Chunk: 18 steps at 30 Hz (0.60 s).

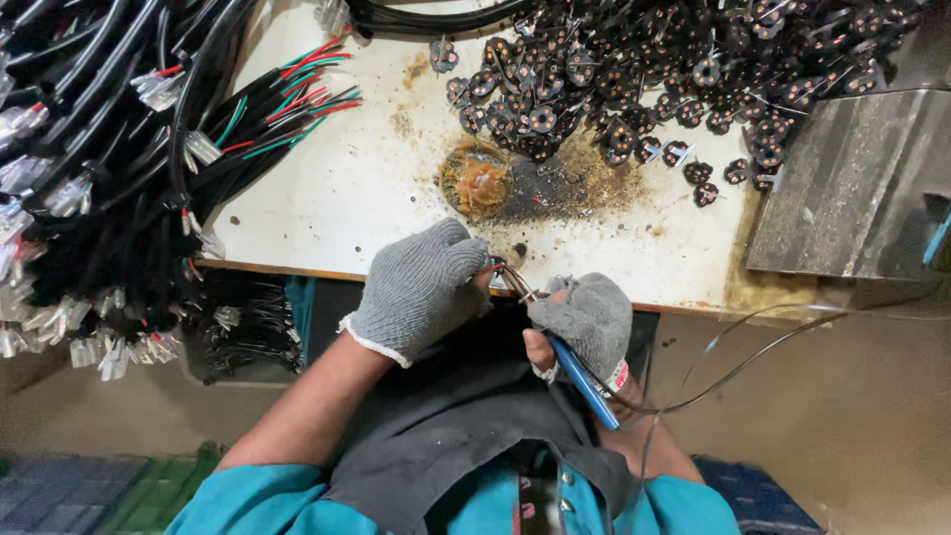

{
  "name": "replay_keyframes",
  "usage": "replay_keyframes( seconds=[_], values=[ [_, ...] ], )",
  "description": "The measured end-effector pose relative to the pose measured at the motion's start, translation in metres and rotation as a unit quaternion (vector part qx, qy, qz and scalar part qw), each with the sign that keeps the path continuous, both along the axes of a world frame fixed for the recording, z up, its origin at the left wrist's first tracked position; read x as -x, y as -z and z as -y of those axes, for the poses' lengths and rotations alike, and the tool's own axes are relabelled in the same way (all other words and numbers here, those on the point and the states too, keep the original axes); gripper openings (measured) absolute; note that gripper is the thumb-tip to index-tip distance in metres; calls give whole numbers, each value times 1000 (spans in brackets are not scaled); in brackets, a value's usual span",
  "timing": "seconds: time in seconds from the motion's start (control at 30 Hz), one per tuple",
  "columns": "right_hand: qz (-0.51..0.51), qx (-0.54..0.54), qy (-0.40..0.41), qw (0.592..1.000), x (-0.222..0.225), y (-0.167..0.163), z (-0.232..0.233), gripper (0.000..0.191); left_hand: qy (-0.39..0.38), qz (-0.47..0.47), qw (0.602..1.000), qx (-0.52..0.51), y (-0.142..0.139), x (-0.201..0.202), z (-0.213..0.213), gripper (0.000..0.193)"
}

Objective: The person solders wires to small black electrical connectors at a workbench. They hold a connector in one gloved hand, position a stripped wire end against its terminal, and apply a soldering iron to join them, repeating the process for successive connectors and setting finished pieces on the bench.

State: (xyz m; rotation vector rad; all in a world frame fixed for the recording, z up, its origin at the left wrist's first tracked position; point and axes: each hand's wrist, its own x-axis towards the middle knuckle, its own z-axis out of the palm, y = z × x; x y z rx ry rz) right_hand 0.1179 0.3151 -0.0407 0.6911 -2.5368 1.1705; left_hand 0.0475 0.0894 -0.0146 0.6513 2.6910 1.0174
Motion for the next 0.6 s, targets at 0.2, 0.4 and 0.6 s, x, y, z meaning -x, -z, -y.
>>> replay_keyframes(
  seconds=[0.2, 0.4, 0.6],
  values=[
    [16, -7, 16, 1000, -1, -1, 0, 16, 23, 14, 999, -30, -3, 4, 6, 18],
    [5, -54, -47, 997, 9, -7, -2, 20, 23, 20, 998, -58, 1, 4, 9, 22],
    [51, -118, -53, 990, 7, -7, -4, 22, 20, 33, 998, -40, 5, 2, 8, 16]
  ],
)
